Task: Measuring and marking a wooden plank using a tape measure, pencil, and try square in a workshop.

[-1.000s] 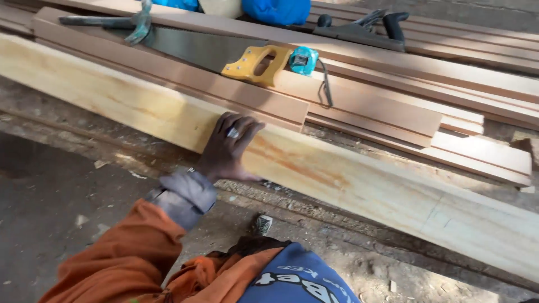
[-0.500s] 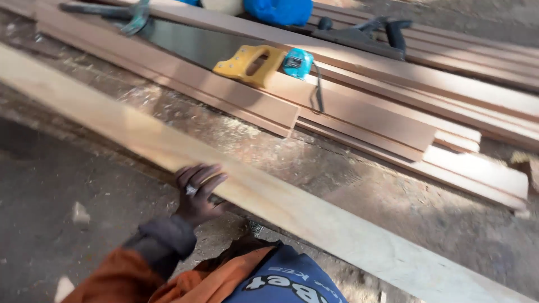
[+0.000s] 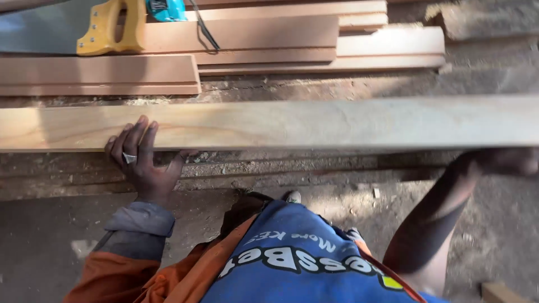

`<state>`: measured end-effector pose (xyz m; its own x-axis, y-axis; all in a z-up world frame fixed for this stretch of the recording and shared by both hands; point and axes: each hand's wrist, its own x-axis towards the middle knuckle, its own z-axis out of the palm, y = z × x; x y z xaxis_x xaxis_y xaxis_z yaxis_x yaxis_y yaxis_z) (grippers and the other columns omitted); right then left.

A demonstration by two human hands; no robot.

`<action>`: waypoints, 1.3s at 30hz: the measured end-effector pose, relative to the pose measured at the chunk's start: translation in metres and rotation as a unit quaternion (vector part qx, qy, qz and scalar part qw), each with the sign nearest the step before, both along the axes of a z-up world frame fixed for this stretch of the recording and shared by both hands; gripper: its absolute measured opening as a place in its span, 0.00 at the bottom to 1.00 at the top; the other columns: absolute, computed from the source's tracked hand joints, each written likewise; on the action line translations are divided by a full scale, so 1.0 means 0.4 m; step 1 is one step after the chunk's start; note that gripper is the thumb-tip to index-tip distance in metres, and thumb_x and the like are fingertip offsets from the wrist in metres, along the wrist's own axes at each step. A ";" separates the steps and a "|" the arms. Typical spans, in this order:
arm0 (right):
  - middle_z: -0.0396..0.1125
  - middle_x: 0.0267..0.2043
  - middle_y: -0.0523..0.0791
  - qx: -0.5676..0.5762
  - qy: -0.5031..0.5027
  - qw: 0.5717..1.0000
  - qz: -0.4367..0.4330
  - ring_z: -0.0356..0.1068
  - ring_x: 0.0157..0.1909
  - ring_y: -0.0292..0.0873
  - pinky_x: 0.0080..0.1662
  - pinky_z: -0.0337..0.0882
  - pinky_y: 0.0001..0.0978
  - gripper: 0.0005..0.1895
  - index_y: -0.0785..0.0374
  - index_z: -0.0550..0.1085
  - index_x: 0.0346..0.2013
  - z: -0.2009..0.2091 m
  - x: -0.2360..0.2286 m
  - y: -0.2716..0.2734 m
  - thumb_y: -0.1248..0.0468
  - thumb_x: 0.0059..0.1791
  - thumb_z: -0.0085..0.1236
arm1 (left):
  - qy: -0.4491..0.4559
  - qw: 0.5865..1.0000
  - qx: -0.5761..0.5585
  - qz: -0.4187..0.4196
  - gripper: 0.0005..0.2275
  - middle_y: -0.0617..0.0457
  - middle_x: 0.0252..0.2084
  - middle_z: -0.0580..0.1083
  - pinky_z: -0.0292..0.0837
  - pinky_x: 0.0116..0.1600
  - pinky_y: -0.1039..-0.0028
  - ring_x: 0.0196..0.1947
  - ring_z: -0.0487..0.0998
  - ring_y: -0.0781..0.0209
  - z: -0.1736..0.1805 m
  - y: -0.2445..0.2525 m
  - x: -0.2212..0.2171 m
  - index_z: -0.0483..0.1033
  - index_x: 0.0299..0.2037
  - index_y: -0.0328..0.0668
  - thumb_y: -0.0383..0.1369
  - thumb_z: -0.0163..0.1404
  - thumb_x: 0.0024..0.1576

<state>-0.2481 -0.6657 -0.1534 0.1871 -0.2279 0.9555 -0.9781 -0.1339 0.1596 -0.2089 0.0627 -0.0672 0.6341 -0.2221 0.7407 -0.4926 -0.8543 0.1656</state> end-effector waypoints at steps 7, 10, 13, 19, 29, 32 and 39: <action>0.79 0.24 0.49 0.300 -0.553 0.590 0.506 0.78 0.25 0.47 0.29 0.79 0.42 0.09 0.58 0.71 0.21 0.099 -0.031 0.170 0.61 0.45 0.48 | 0.008 1.000 0.000 0.019 0.37 0.45 0.65 0.69 0.56 0.70 0.47 0.64 0.63 0.44 0.014 -0.020 -0.004 0.73 0.64 0.31 0.54 0.70 0.54; 0.73 0.22 0.44 0.370 -0.551 0.530 0.528 0.75 0.26 0.40 0.33 0.78 0.36 0.17 0.57 0.71 0.22 0.097 -0.069 0.193 0.51 0.48 0.57 | 0.021 0.999 -0.028 0.003 0.37 0.45 0.64 0.70 0.57 0.69 0.52 0.63 0.64 0.46 0.054 -0.041 -0.004 0.74 0.62 0.31 0.51 0.74 0.51; 0.56 0.23 0.42 0.341 -0.445 0.543 0.625 0.54 0.19 0.35 0.21 0.62 0.32 0.13 0.63 0.66 0.34 0.165 -0.139 0.396 0.66 0.61 0.58 | 0.062 0.988 -0.117 -0.077 0.31 0.37 0.56 0.69 0.64 0.65 0.51 0.60 0.68 0.41 0.106 -0.055 -0.028 0.74 0.56 0.29 0.52 0.57 0.56; 0.63 0.30 0.47 0.418 -0.220 0.683 0.558 0.61 0.32 0.44 0.37 0.62 0.41 0.15 0.67 0.72 0.35 0.142 -0.264 0.643 0.65 0.62 0.66 | 0.417 0.711 -0.444 -0.350 0.23 0.39 0.49 0.76 0.84 0.52 0.65 0.45 0.82 0.50 0.188 -0.252 -0.079 0.66 0.61 0.32 0.47 0.42 0.68; 0.59 0.32 0.48 0.335 0.021 0.695 0.636 0.58 0.28 0.51 0.30 0.54 0.43 0.13 0.64 0.80 0.38 0.293 -0.262 0.740 0.73 0.40 0.66 | 0.731 0.091 -0.438 -0.516 0.38 0.27 0.61 0.72 0.76 0.54 0.52 0.47 0.81 0.35 0.302 -0.285 -0.008 0.54 0.75 0.29 0.56 0.39 0.65; 0.63 0.34 0.49 0.313 0.012 0.706 0.635 0.57 0.27 0.50 0.31 0.56 0.42 0.16 0.60 0.81 0.38 0.288 -0.265 0.736 0.73 0.37 0.62 | 0.677 0.291 -0.288 -0.611 0.33 0.37 0.48 0.78 0.79 0.54 0.60 0.48 0.82 0.46 0.328 -0.239 -0.020 0.78 0.44 0.33 0.58 0.29 0.67; 0.67 0.33 0.51 0.313 -0.019 0.663 0.680 0.61 0.30 0.48 0.32 0.57 0.40 0.08 0.68 0.80 0.37 0.352 -0.245 0.785 0.74 0.46 0.71 | 0.282 0.858 -0.294 -0.311 0.22 0.39 0.51 0.68 0.70 0.53 0.63 0.48 0.73 0.49 0.384 -0.231 -0.051 0.61 0.56 0.37 0.44 0.51 0.60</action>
